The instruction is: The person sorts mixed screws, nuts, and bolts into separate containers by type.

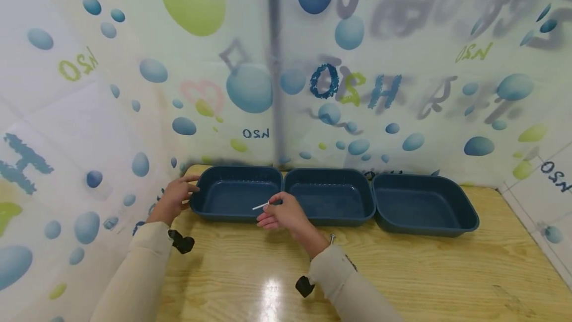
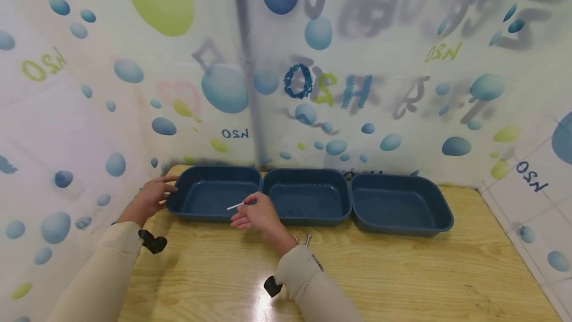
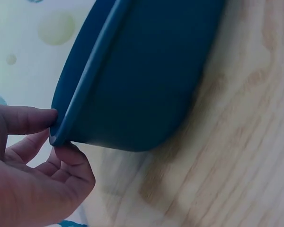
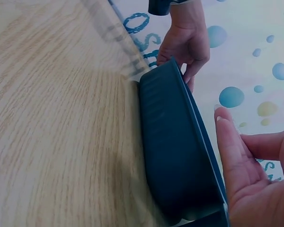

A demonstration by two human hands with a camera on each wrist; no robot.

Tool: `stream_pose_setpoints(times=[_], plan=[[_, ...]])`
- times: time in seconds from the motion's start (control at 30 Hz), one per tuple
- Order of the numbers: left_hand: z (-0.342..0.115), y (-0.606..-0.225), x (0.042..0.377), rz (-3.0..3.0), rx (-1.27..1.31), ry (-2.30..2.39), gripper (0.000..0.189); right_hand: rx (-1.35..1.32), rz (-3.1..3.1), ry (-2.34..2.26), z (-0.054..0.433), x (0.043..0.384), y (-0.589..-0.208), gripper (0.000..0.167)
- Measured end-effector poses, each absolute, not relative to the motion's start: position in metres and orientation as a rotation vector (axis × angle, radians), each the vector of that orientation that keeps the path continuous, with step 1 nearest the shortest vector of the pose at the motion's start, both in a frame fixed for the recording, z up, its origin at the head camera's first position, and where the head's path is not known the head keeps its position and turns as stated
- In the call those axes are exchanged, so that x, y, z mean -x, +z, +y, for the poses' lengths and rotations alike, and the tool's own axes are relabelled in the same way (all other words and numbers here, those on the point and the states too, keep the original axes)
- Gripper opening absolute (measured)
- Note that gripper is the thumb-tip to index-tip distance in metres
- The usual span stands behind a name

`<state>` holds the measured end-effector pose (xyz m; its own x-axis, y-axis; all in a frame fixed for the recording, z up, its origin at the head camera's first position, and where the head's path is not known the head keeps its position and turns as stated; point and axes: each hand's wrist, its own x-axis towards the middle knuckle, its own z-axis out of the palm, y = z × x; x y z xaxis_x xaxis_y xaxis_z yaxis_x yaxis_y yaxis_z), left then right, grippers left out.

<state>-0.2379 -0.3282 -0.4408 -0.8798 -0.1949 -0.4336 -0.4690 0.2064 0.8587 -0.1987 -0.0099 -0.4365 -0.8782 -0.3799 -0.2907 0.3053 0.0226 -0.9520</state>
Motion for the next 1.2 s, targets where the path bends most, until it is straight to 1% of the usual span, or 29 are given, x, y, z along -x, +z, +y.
stream_pose_setpoints(times=[0.23, 0.5, 0.97, 1.2], plan=[[-0.33, -0.442, 0.241, 2.102, 0.659, 1.853, 0.059, 0.061, 1.814, -1.939, -0.01, 0.2, -0.442, 0.028], [-0.328, -0.441, 0.242, 2.088, 0.663, 1.855, 0.058, 0.032, 1.809, -1.939, -0.004, 0.202, -0.443, 0.036], [-0.327, -0.439, 0.236, 2.067, 0.638, 1.86, 0.058, 0.075, 1.851, -1.857, 0.008, 0.195, -0.44, 0.036], [-0.328, -0.437, 0.234, 2.081, 0.626, 1.859, 0.058, 0.113, 1.85, -1.846, 0.024, 0.19, -0.434, 0.031]])
